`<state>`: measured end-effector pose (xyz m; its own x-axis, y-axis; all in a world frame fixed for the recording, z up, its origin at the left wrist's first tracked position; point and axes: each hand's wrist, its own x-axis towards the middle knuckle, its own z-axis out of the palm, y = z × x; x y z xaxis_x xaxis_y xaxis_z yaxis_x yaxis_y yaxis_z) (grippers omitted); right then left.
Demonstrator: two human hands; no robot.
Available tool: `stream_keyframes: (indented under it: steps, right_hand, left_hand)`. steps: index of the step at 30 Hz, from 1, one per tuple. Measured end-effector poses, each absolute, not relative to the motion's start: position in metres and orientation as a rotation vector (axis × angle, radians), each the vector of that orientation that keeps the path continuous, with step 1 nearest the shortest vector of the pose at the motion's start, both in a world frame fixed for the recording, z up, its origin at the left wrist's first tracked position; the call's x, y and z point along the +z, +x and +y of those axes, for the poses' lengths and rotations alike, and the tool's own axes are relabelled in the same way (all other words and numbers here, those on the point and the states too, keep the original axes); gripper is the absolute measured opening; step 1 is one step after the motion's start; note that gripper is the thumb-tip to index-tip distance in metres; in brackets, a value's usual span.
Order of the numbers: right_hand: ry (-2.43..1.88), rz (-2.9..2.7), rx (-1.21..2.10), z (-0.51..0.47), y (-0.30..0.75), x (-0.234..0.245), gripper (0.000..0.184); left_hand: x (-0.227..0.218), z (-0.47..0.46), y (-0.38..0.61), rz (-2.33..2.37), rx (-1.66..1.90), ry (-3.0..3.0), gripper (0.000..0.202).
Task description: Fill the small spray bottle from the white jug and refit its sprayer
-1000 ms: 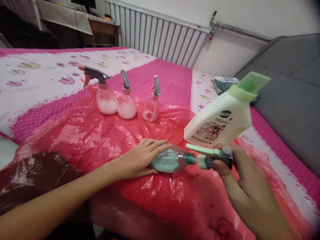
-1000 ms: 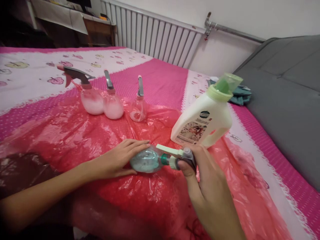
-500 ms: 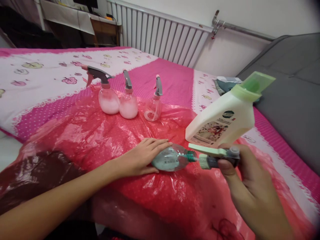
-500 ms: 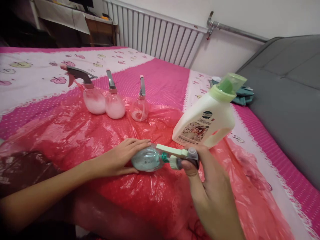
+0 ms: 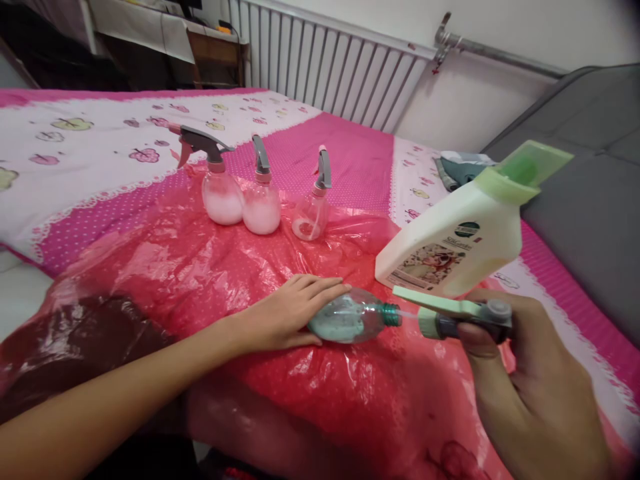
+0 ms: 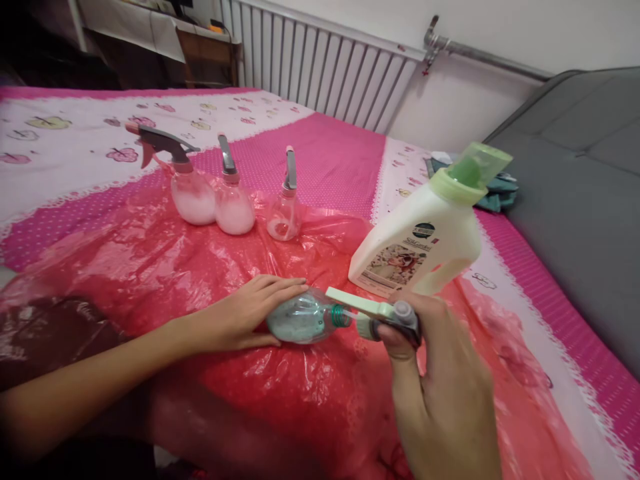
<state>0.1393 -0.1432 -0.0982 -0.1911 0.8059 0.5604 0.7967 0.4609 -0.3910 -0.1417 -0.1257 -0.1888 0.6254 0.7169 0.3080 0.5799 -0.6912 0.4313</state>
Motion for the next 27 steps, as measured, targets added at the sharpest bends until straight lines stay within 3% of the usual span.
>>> stream_keyframes:
  steps: [9, 15, 21, 27]
  right_hand:
    - [-1.386, -1.757, 0.389, -0.134, 0.139, -0.112, 0.041]
    - [-1.373, -1.76, 0.401, -0.134, 0.141, -0.11, 0.031]
    - [-1.317, -1.841, 0.198, -0.132, 0.142, -0.108, 0.028]
    - [-1.348, -1.849, 0.308, -0.133, 0.142, -0.11, 0.027]
  left_hand:
    - [-0.189, -0.127, -0.142, 1.062, 0.651, 2.545, 0.085]
    - [-0.187, -0.127, -0.142, 1.064, 0.665, 2.535, 0.085]
    - [-0.187, -0.127, -0.142, 1.057, 0.67, 2.52, 0.085]
    - [-0.189, -0.127, -0.142, 1.053, 0.684, 2.521, 0.085]
